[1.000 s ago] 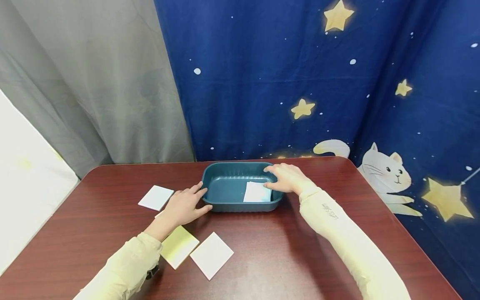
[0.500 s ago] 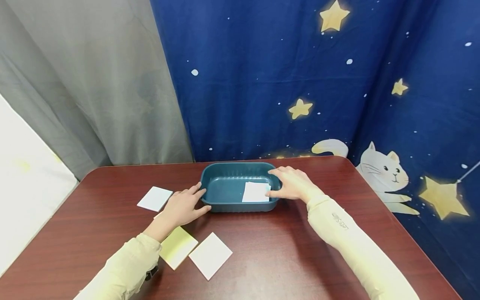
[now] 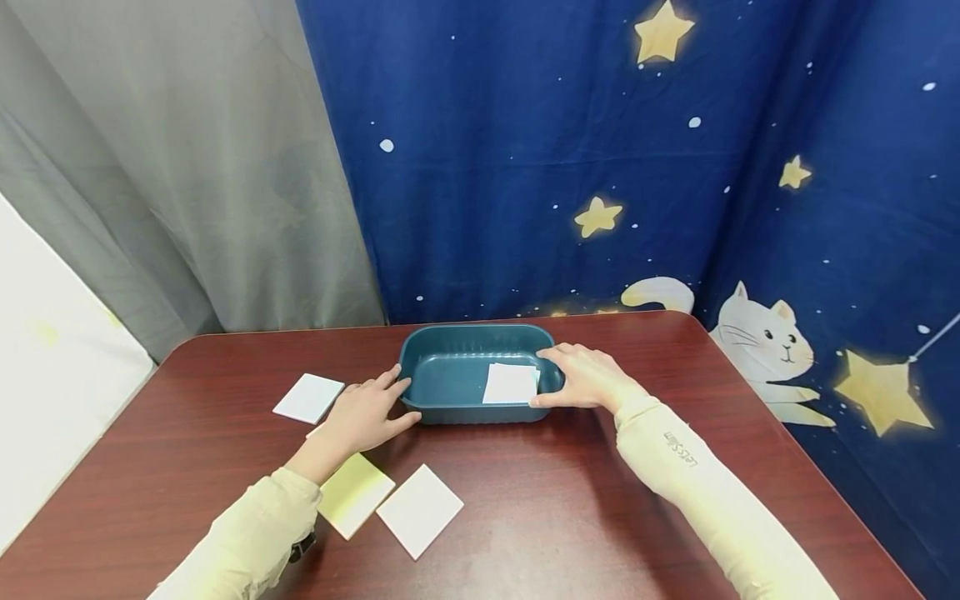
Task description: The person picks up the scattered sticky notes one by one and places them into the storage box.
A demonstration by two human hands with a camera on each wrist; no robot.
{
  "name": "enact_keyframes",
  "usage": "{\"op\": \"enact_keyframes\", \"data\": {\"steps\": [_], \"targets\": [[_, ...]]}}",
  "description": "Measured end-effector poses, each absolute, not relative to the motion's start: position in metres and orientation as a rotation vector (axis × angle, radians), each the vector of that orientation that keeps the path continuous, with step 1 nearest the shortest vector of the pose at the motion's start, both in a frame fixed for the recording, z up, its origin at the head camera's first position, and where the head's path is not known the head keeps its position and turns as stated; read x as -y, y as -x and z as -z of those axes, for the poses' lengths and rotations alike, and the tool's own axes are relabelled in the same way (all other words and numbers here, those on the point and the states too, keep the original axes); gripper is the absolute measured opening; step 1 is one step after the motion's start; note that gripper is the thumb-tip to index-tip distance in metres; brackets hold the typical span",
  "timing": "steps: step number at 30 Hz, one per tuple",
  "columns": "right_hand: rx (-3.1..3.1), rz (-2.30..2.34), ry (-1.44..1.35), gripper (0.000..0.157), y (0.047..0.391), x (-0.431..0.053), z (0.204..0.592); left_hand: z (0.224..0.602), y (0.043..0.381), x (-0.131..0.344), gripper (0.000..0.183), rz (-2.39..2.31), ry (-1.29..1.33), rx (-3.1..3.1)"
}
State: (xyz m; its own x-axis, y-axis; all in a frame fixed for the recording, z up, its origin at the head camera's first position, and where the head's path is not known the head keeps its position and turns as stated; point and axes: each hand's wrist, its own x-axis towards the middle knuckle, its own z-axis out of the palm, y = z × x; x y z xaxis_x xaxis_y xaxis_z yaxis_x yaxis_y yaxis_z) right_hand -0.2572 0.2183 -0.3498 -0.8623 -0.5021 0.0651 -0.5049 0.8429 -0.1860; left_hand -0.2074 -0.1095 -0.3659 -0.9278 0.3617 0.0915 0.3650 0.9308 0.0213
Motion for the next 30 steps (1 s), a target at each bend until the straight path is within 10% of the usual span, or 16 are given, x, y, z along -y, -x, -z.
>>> {"op": "enact_keyframes", "data": {"steps": [30], "targets": [[3.058,-0.281,-0.792,0.086,0.2565,-0.214,0.345,0.3708,0.2053,0.1124,0.064,0.114,0.574,3.002]]}}
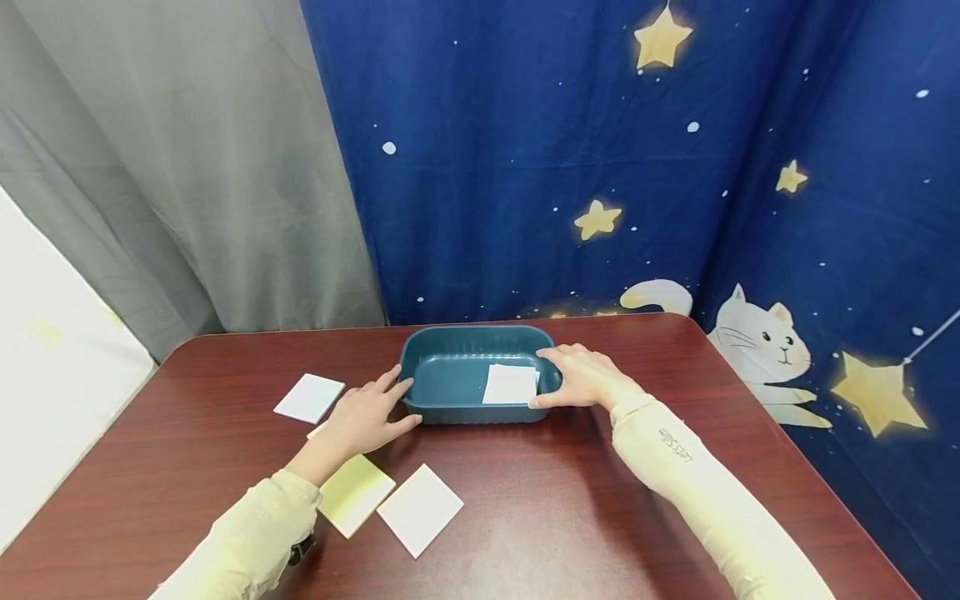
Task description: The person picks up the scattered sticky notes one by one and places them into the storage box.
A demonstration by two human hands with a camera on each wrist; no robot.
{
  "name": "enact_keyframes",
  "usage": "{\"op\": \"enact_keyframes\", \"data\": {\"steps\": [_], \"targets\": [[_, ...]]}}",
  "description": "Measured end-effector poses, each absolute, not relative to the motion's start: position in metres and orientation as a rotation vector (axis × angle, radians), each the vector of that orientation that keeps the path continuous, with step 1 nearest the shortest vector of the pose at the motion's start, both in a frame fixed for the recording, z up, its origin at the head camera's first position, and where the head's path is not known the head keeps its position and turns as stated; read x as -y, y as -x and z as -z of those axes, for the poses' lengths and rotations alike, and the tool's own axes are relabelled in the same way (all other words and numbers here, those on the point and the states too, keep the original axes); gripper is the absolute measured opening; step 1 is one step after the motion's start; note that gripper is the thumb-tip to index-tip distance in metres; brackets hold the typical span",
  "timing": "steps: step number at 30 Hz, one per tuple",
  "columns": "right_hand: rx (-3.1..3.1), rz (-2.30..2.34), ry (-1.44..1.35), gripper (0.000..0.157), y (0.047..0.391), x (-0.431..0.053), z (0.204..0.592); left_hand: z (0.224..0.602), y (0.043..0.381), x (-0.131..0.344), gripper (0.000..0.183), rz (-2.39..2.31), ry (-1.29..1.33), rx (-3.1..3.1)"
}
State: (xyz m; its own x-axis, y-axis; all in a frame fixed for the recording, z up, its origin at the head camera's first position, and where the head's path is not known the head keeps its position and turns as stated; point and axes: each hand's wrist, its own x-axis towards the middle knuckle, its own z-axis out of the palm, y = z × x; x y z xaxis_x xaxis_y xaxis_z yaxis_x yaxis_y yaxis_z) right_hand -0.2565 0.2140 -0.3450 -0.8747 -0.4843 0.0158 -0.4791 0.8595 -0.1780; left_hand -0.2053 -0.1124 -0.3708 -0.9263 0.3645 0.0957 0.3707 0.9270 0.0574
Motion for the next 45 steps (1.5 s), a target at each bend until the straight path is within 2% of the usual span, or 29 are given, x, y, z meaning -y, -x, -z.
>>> {"op": "enact_keyframes", "data": {"steps": [10,21,31,45], "targets": [[-2.992,0.277,0.768,0.089,0.257,-0.213,0.346,0.369,0.195,0.114,0.07,0.198,0.51,2.916],[-2.987,0.283,0.76,0.089,0.257,-0.215,0.345,0.361,0.159,0.113,0.073,0.015,0.566,2.763],[-2.979,0.285,0.749,0.088,0.256,-0.215,0.346,0.375,0.131,0.1,0.077,-0.081,0.695,2.825],[-2.989,0.283,0.763,0.088,0.256,-0.215,0.346,0.393,0.119,0.088,0.096,-0.119,0.722,2.962]]}}
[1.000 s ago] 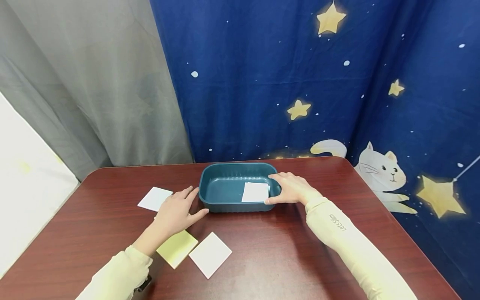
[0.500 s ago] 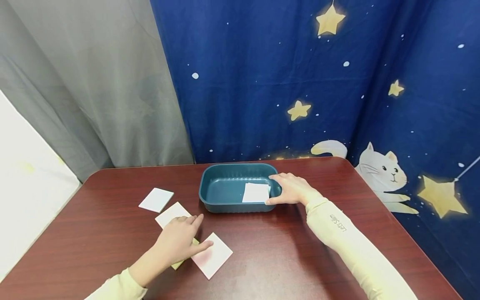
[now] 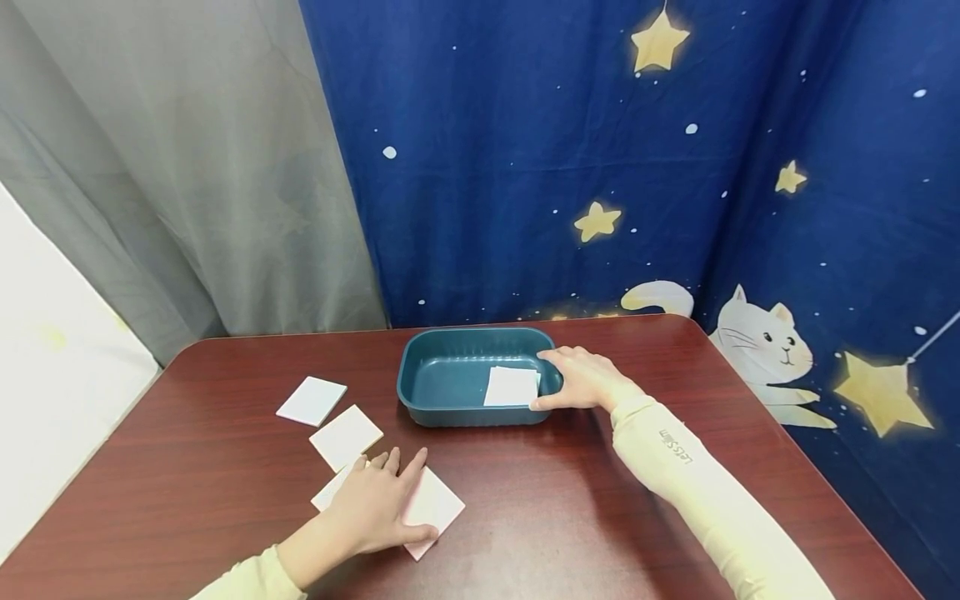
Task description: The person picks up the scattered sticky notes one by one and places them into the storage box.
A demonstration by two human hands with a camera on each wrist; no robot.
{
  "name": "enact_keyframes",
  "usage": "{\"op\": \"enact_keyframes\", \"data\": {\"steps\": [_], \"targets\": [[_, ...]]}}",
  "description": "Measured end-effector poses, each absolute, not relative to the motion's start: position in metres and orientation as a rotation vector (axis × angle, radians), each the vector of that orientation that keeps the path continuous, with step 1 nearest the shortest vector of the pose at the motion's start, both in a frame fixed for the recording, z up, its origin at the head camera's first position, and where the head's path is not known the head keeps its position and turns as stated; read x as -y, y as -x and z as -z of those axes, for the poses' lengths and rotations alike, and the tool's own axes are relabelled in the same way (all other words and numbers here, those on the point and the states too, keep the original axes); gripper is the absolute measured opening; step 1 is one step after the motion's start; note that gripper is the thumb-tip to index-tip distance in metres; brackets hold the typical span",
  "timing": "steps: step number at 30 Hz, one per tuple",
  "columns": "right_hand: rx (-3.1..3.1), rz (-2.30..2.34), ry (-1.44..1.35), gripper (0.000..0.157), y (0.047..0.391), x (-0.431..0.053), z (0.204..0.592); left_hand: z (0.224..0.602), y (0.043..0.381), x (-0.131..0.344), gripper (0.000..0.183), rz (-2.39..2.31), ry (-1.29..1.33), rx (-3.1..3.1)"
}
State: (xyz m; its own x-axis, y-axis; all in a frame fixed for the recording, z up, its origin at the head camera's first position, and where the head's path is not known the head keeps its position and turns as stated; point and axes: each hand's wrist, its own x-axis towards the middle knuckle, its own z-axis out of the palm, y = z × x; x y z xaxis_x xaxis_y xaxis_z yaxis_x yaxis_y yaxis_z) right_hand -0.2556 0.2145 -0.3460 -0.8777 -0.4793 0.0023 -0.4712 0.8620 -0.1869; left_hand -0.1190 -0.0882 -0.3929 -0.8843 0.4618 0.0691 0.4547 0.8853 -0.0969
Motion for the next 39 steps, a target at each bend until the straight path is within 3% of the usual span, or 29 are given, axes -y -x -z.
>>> {"op": "enact_keyframes", "data": {"steps": [14,28,39], "targets": [[-2.984,0.271,0.769,0.087,0.255,-0.215,0.345,0.395,0.111,0.082,0.103,-0.227,0.724,2.944],[-2.987,0.274,0.772,0.087,0.255,-0.214,0.345,0.396,0.109,0.079,0.079,-0.179,0.896,2.881],[-2.978,0.286,0.758,0.086,0.254,-0.214,0.345,0.396,0.105,0.076,0.078,-0.063,0.945,2.876]]}}
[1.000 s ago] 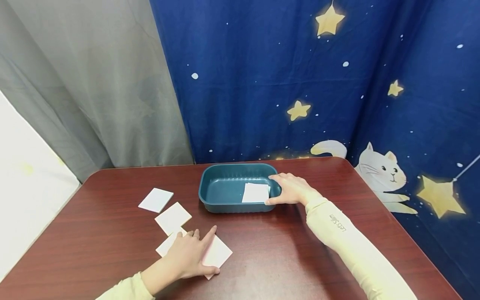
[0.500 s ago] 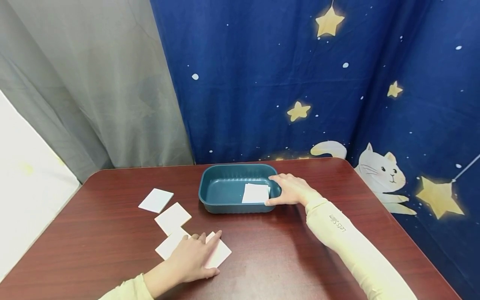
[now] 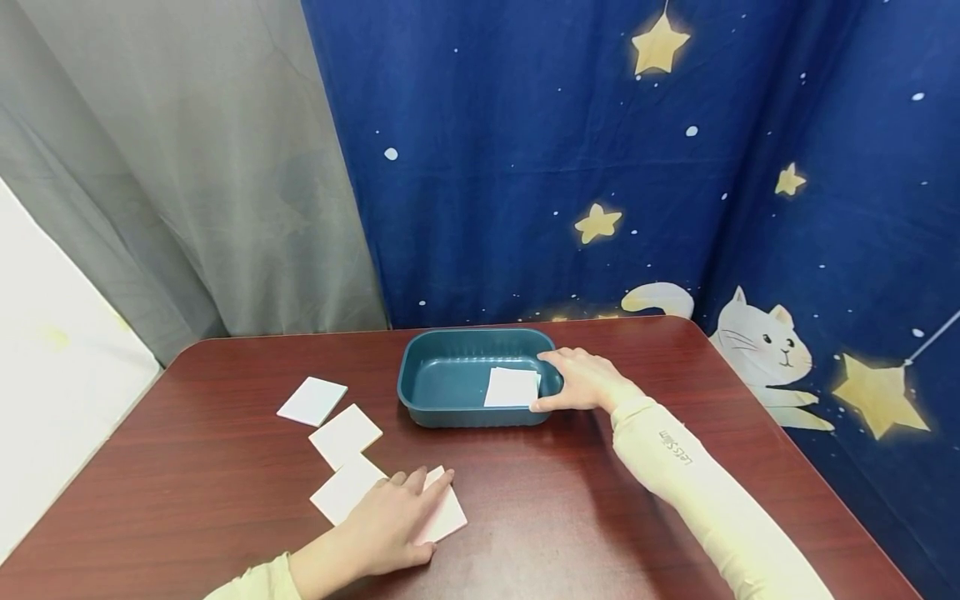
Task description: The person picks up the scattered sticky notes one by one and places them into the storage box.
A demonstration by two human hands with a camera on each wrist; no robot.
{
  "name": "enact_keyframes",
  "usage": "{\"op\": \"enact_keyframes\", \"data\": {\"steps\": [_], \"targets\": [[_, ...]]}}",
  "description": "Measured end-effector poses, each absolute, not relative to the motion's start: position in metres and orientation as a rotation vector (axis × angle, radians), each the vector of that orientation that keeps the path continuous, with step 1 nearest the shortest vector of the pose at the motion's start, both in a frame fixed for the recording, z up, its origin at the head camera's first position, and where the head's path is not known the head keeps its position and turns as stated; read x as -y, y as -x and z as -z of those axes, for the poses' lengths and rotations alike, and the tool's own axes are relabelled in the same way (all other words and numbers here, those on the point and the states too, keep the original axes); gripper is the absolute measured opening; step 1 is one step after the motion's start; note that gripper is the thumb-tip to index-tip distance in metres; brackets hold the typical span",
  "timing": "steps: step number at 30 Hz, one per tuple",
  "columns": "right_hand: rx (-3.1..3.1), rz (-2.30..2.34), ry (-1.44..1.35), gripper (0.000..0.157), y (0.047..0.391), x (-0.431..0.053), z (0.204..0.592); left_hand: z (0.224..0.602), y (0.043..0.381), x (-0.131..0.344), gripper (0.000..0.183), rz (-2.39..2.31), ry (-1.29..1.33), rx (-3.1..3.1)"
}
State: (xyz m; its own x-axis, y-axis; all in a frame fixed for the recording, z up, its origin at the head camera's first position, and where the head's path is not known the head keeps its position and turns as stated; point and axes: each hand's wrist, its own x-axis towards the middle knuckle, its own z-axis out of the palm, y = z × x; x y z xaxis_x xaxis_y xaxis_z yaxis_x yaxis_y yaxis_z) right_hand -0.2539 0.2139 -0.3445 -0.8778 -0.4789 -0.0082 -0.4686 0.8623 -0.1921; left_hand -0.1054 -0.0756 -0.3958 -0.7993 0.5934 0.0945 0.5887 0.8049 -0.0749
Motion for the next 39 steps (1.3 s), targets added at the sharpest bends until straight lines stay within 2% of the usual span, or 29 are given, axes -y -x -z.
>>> {"op": "enact_keyframes", "data": {"steps": [8,17,39], "targets": [[-2.979,0.285,0.766,0.087,0.2544,-0.2146,0.3455,0.3936,0.0996,0.0777,0.081,-0.192,0.879,2.875],[-2.977,0.296,0.773,0.087,0.2546,-0.2163,0.3473,0.3961,0.1004,0.0791,0.075,-0.196,0.927,2.794],[-2.985,0.287,0.774,0.088,0.2549,-0.2158,0.3476,0.3943,0.1011,0.0763,0.078,-0.19,0.971,2.73]]}}
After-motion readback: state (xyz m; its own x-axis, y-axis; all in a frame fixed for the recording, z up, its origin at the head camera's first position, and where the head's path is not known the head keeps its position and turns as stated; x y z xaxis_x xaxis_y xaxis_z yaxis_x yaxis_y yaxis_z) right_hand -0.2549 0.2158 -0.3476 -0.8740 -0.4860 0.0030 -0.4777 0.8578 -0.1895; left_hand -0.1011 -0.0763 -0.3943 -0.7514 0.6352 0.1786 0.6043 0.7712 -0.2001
